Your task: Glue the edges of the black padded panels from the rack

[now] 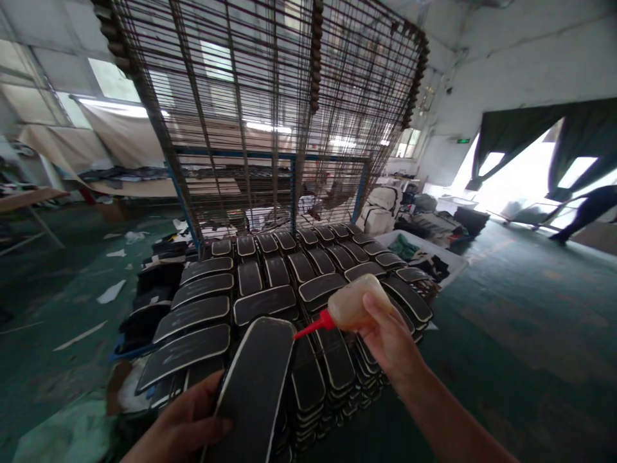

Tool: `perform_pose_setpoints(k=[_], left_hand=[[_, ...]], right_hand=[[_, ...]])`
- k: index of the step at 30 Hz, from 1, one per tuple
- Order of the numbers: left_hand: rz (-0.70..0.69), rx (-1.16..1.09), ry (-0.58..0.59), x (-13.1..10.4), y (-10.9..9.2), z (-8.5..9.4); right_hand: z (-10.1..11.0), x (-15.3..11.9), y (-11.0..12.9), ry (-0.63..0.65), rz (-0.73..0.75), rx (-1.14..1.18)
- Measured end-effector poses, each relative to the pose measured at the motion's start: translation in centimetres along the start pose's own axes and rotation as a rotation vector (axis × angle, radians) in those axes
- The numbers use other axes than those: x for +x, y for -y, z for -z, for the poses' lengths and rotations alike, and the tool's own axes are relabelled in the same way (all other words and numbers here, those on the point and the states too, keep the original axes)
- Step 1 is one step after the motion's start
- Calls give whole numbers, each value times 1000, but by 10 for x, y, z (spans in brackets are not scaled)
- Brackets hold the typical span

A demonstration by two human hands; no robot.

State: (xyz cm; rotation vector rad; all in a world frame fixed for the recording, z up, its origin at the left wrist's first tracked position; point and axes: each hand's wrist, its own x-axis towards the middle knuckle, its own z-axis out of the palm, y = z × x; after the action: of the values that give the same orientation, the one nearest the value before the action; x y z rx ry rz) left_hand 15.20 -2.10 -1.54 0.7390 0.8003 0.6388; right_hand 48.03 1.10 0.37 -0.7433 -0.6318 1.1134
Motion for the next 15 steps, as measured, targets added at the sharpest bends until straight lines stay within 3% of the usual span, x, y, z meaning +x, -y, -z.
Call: perform_pose_setpoints(k=[15], left_hand=[[1, -43, -56, -6, -1, -9]], right_hand=[[0, -43, -14, 54, -46, -58]])
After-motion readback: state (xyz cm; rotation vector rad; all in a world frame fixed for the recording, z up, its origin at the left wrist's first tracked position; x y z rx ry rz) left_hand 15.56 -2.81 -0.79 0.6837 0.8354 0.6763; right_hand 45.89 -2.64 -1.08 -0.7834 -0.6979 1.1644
